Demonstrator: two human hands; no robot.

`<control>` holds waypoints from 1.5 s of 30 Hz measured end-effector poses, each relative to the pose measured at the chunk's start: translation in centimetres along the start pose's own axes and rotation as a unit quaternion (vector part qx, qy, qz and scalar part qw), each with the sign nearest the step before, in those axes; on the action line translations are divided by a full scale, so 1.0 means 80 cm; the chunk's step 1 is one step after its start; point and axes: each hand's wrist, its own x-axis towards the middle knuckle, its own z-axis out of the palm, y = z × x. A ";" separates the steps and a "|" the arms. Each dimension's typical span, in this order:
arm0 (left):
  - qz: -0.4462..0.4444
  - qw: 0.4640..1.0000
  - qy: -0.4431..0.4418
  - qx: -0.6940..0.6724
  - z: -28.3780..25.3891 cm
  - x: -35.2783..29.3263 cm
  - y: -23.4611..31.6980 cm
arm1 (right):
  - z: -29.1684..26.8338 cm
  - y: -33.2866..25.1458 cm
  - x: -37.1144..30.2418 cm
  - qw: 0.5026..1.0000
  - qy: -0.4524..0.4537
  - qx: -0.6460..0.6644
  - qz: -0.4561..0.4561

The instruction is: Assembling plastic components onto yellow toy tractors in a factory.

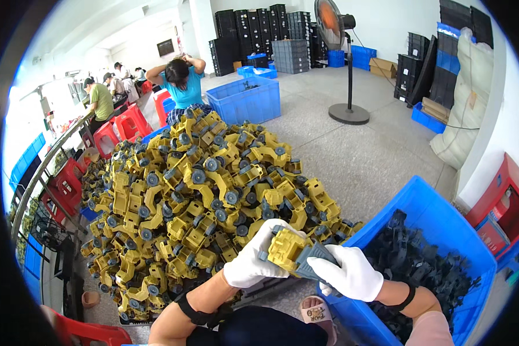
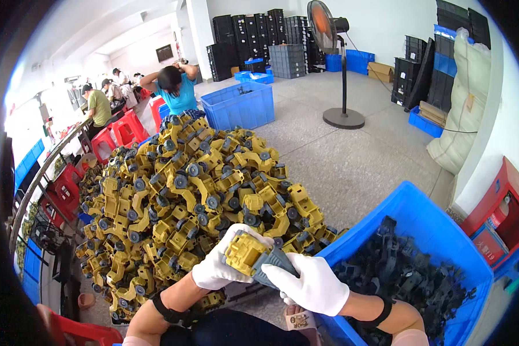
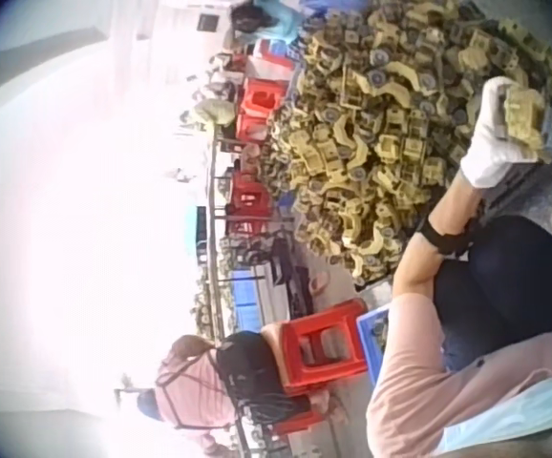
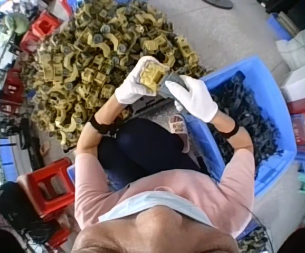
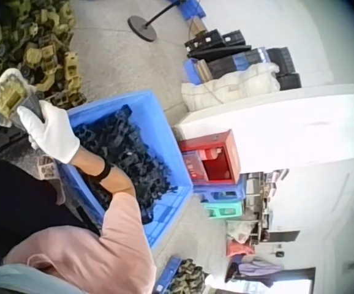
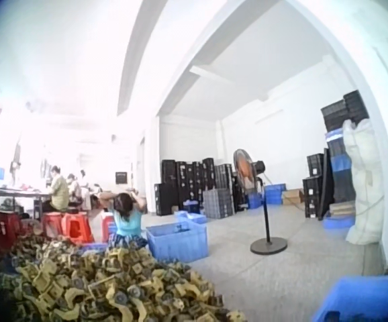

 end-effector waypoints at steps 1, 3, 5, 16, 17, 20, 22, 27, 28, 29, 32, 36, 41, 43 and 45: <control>0.017 0.999 0.017 0.033 0.002 0.001 0.000 | -0.001 0.005 0.001 1.000 0.002 -0.015 0.002; 0.020 0.997 0.021 0.071 0.003 0.000 -0.001 | -0.001 0.001 -0.002 1.000 -0.005 -0.024 0.017; 0.025 0.993 0.025 0.110 0.005 -0.001 -0.002 | -0.001 0.001 -0.003 0.999 -0.014 -0.034 0.031; 0.068 0.982 -0.002 0.174 0.017 -0.003 -0.006 | -0.007 0.010 -0.007 0.997 -0.047 -0.056 -0.009; 0.071 0.982 -0.011 0.174 0.017 -0.002 -0.006 | -0.009 0.011 -0.006 0.996 -0.058 -0.070 -0.018; 0.077 0.964 -0.051 0.248 0.016 -0.001 -0.001 | -0.014 0.000 -0.008 0.993 -0.102 -0.064 0.007; 0.084 0.970 -0.051 0.222 0.016 -0.003 -0.006 | -0.013 -0.002 -0.009 0.991 -0.114 -0.059 0.024; 0.113 0.959 -0.022 0.259 0.029 -0.008 -0.002 | -0.008 -0.005 -0.017 0.995 -0.100 0.000 0.023; 0.115 0.959 -0.020 0.259 0.028 -0.008 -0.004 | -0.009 -0.005 -0.017 0.995 -0.101 -0.003 0.023; 0.142 0.956 -0.018 0.257 0.025 -0.007 -0.008 | -0.009 -0.004 -0.016 0.994 -0.098 0.012 0.036; 0.168 0.953 -0.019 0.252 0.020 -0.005 -0.009 | -0.013 -0.007 -0.009 0.994 -0.103 0.004 0.047; 0.135 0.963 -0.016 0.231 0.021 -0.007 -0.007 | -0.015 -0.009 -0.007 0.992 -0.116 -0.038 0.042; 0.111 0.960 -0.039 0.254 0.020 -0.009 -0.001 | -0.014 -0.006 -0.007 0.991 -0.121 -0.051 0.034; 0.108 0.960 -0.035 0.256 0.022 -0.009 0.000 | -0.015 -0.005 -0.007 0.991 -0.119 -0.041 0.038; 0.138 0.951 -0.037 0.276 0.025 -0.009 0.000 | -0.013 -0.007 -0.009 0.992 -0.110 -0.028 0.053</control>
